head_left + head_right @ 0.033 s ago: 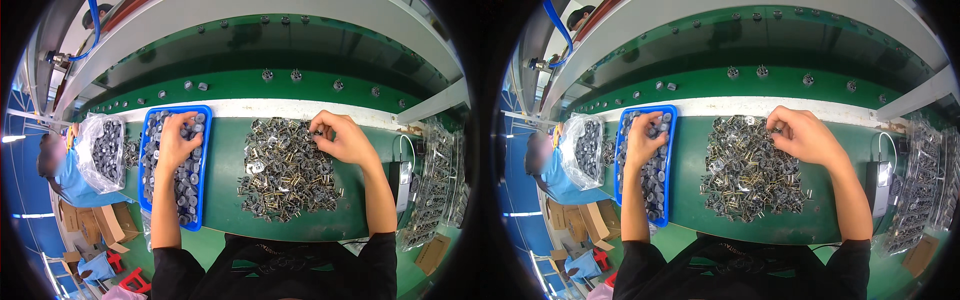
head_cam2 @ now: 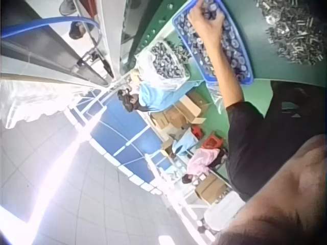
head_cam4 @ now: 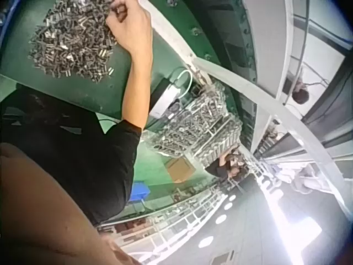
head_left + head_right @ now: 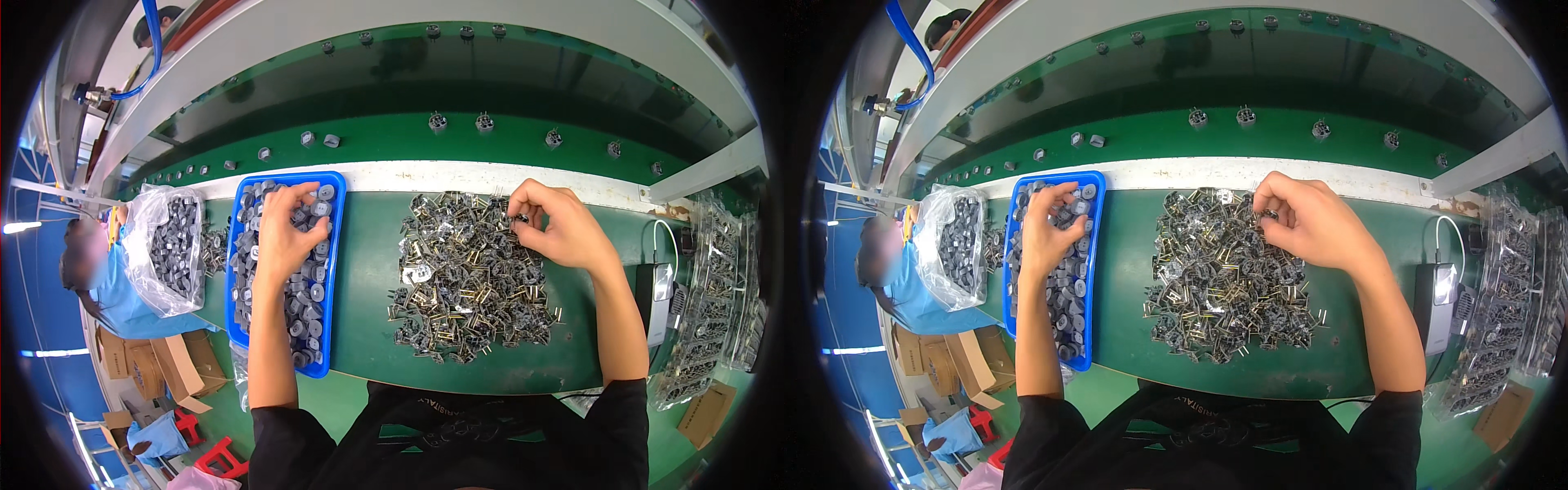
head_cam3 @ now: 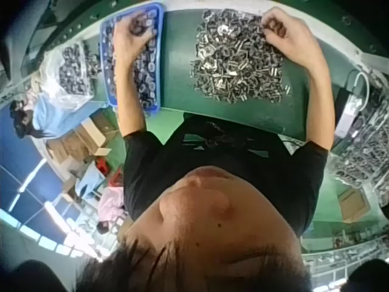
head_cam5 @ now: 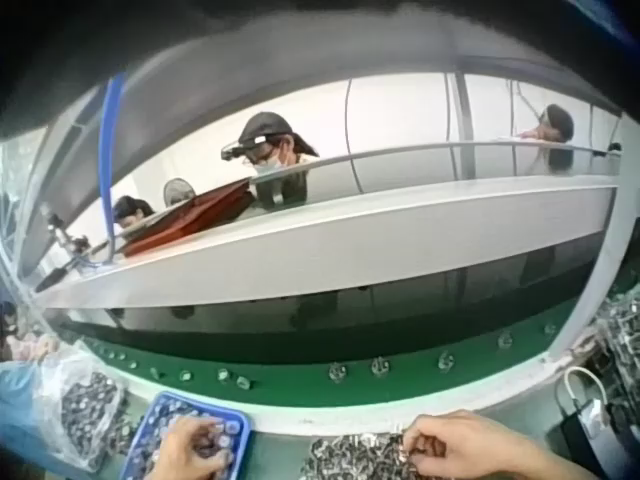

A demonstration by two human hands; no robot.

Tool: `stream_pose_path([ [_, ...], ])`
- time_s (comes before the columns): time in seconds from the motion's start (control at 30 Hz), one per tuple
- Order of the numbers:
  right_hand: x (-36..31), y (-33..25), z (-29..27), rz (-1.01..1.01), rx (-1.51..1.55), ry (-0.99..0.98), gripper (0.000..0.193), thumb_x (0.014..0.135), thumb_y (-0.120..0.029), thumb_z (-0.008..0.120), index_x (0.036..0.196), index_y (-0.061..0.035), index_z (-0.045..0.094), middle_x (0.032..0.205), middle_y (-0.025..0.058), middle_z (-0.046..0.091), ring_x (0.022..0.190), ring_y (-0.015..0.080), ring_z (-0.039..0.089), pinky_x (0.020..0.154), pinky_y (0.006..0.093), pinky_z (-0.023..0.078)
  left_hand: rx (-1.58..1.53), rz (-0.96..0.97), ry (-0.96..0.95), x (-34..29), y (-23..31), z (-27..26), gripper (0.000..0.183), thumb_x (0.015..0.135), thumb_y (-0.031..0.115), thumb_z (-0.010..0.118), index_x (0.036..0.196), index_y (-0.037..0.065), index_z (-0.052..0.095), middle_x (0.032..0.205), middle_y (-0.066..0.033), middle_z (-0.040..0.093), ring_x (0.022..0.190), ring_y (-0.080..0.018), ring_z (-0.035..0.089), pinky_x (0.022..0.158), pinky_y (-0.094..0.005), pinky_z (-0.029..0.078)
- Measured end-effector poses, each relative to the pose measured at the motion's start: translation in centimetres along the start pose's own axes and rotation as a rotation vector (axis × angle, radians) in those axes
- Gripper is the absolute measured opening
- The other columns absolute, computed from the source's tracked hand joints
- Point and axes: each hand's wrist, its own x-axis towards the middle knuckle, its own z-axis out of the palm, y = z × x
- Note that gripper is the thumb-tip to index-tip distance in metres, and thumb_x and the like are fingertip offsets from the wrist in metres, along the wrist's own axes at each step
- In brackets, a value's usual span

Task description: The person picks up a plastic housing and a metal component by hand, fits the component into the housing, and places the assembled unit onto the conveyor belt.

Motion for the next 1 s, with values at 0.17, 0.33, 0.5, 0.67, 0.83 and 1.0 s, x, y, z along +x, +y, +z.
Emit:
stream_pose_path([
  [0.17,-0.2,-1.1,0.8,0.020,0.336,0.009,0.024,0.082,0.007,0.064,0.105,-0.0006,0.067,0.080,0.0049,0.064,0.072,0.0133,0.061,0.067,0.0257,0.050,0.045,0.166,0.145,-0.8,4.9,0.0,0.054,0.061,0.000,0.074,0.113,0.010,0.065,0.089,-0.0069,0.059,0.098,-0.0276,0.057,0.091,-0.0381,0.048],
  [0.33,0.2,-1.8,2.3,-0.195,0.504,0.106,0.025,0.081,0.003,0.071,0.106,-0.0044,0.070,0.082,0.0036,0.065,0.070,0.0106,0.060,0.061,0.0244,0.048,-0.491,0.113,0.119,-1.8,10.0,2.7,0.045,0.060,-0.003,0.076,0.104,0.006,0.071,0.091,-0.0059,0.053,0.091,-0.0221,0.060,0.082,-0.0326,0.050],
  [0.5,-0.3,-4.7,1.9,-0.184,0.473,0.291,0.020,0.080,0.002,0.074,0.099,-0.0032,0.071,0.088,0.0035,0.066,0.074,0.0096,0.060,0.064,0.0233,0.048,-0.672,0.121,0.001,-0.8,14.1,5.4,0.041,0.066,-0.003,0.079,0.104,0.007,0.073,0.104,-0.0069,0.058,0.091,-0.0187,0.062,0.075,-0.0293,0.052],
  [0.67,-0.5,-4.5,1.2,-0.304,0.128,0.278,0.024,0.075,0.006,0.076,0.097,-0.0020,0.071,0.093,0.0066,0.063,0.077,0.0117,0.061,0.056,0.0224,0.048,-0.658,0.160,0.011,-0.1,15.1,6.4,0.050,0.067,-0.007,0.077,0.115,0.007,0.068,0.099,-0.0090,0.067,0.085,-0.0188,0.066,0.076,-0.0306,0.054],
  [0.83,-0.3,-3.5,1.3,-0.335,0.053,0.336,0.020,0.074,0.004,0.078,0.093,-0.0024,0.072,0.090,0.0049,0.062,0.075,0.0118,0.060,0.057,0.0227,0.048,-0.837,0.199,-0.022,-0.1,15.7,7.7,0.057,0.066,-0.008,0.078,0.120,0.007,0.064,0.099,-0.0095,0.067,0.086,-0.0186,0.066,0.077,-0.0301,0.054],
  [1.0,-0.2,-4.3,1.2,-0.158,0.124,0.301,0.017,0.074,0.004,0.077,0.089,-0.0025,0.073,0.088,0.0049,0.062,0.077,0.0129,0.060,0.058,0.0232,0.049,-0.754,0.197,-0.036,0.0,15.8,7.6,0.056,0.067,-0.007,0.079,0.119,0.007,0.064,0.099,-0.0101,0.068,0.087,-0.0193,0.067,0.078,-0.0305,0.055],
])
